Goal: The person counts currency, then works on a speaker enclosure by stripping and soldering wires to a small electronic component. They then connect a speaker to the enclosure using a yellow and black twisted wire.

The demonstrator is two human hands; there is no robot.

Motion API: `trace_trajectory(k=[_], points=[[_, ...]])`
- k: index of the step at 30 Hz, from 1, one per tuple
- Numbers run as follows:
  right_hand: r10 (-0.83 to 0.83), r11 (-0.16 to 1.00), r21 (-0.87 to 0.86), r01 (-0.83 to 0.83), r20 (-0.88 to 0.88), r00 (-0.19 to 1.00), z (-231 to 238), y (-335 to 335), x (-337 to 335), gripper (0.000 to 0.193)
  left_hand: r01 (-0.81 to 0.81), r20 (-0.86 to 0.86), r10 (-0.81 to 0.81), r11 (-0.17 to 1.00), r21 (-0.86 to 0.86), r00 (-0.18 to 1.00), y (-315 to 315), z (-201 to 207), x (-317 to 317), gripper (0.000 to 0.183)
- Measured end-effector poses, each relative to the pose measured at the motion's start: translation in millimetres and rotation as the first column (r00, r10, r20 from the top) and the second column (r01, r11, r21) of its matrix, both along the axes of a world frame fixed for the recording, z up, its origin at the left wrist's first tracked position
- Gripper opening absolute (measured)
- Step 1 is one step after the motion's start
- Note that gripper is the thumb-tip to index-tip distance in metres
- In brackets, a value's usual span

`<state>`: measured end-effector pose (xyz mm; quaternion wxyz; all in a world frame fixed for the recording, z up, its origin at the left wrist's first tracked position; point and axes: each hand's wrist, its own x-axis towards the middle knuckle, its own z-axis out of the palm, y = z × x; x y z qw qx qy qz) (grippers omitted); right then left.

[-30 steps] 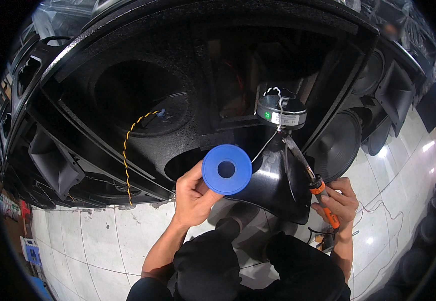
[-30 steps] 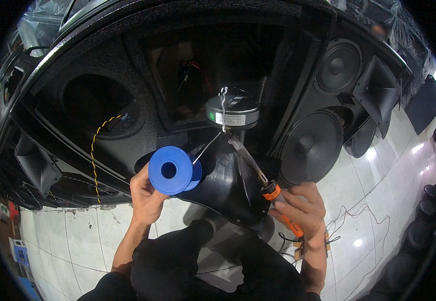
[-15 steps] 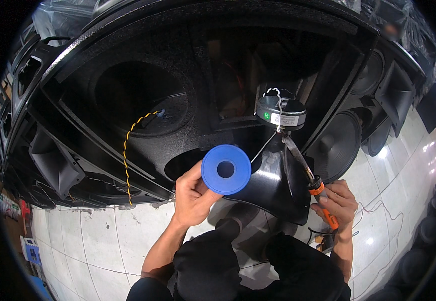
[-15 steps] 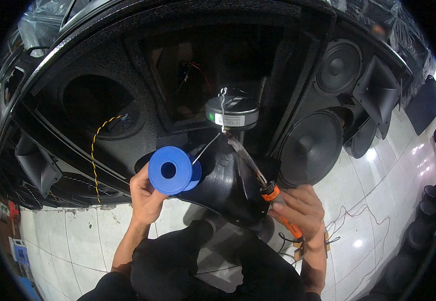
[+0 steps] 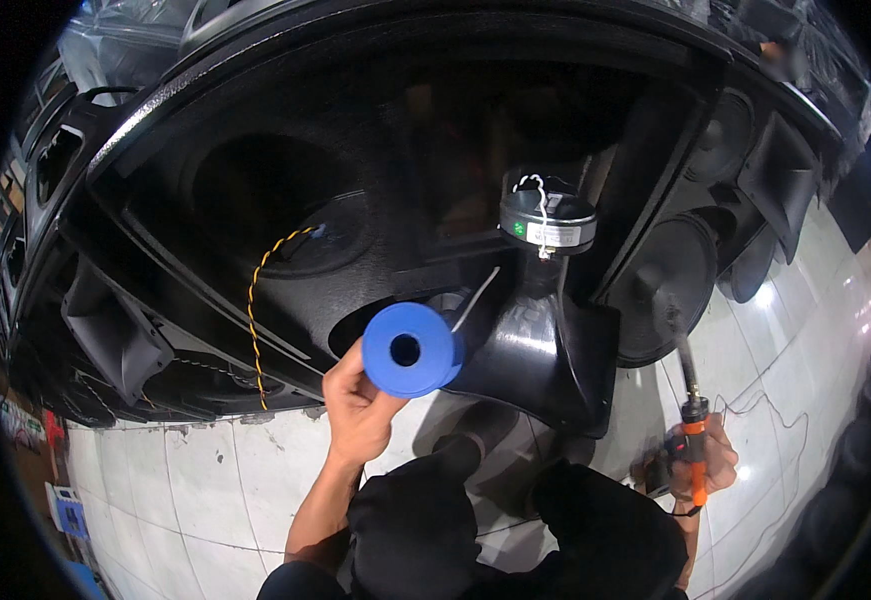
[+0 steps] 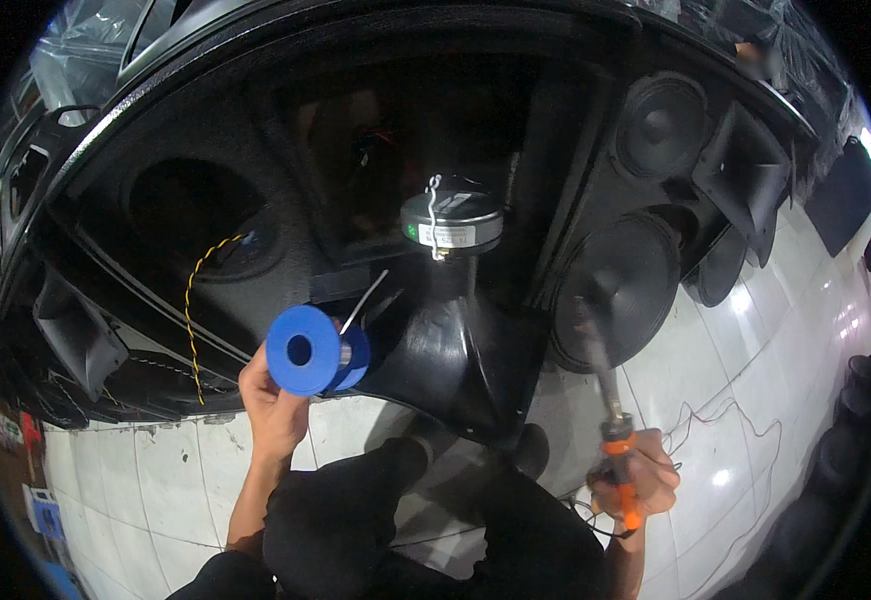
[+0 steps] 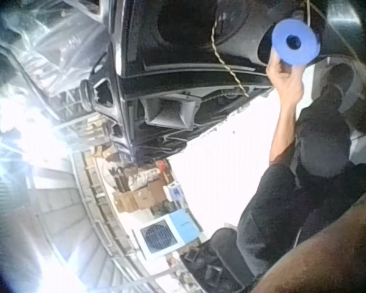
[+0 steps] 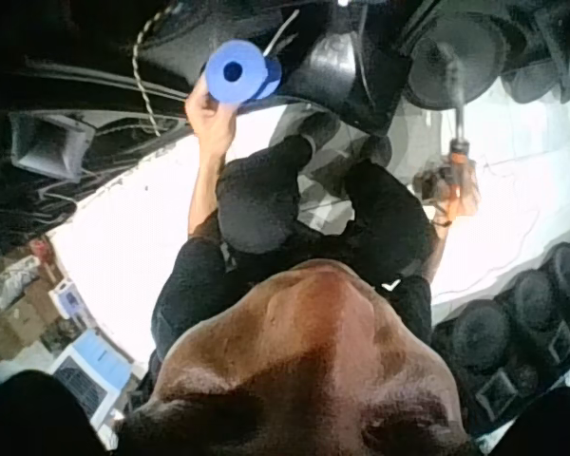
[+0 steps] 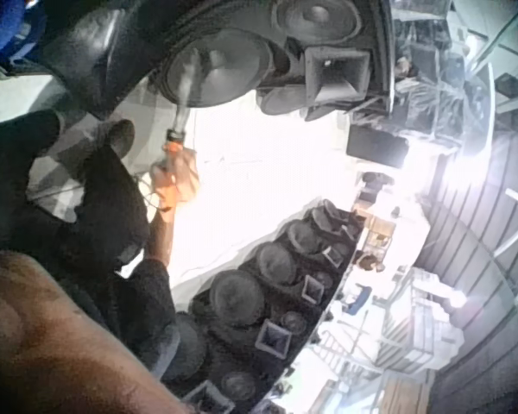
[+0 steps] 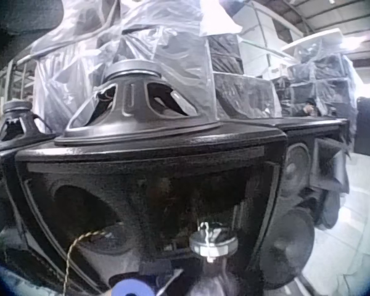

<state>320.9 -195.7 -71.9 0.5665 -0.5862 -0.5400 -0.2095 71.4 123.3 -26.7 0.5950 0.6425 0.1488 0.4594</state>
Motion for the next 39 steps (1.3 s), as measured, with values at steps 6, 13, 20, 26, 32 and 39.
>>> trace_trajectory(k=[6,13,20,26,32,39], points=[[-0.534,0.822,-0.066,0.566,-0.435,0.725,-32,-73,-33,0.056,-0.162,-0.085,0.154,0.983,-0.084,0.984,1,-17,-42,0.038],[-0.652,0.476,-0.197,0.857,-0.733,0.194,-38,-154,-57,0.044,-0.350,-0.336,0.265,0.910,-0.223,0.904,9,-49,-73,0.038],[-0.807,0.362,-0.521,0.773,-0.590,-0.019,-55,-181,-73,0.048,-0.520,-0.453,0.380,0.820,-0.239,0.807,18,-94,-123,0.037],[-0.821,0.352,-0.614,0.707,-0.565,-0.082,-96,-191,-93,0.045,-0.582,-0.550,0.376,0.769,-0.264,0.746,29,-124,-134,0.036],[-0.721,0.414,-0.621,0.665,-0.670,-0.176,-156,-215,-80,0.038,-0.669,-0.621,0.388,0.674,-0.314,0.681,31,-164,-166,0.034],[-0.464,0.640,-0.521,0.566,-0.848,-0.256,-287,-259,-54,0.034,-0.820,-0.717,0.414,0.394,-0.414,0.561,11,-230,-255,0.033]])
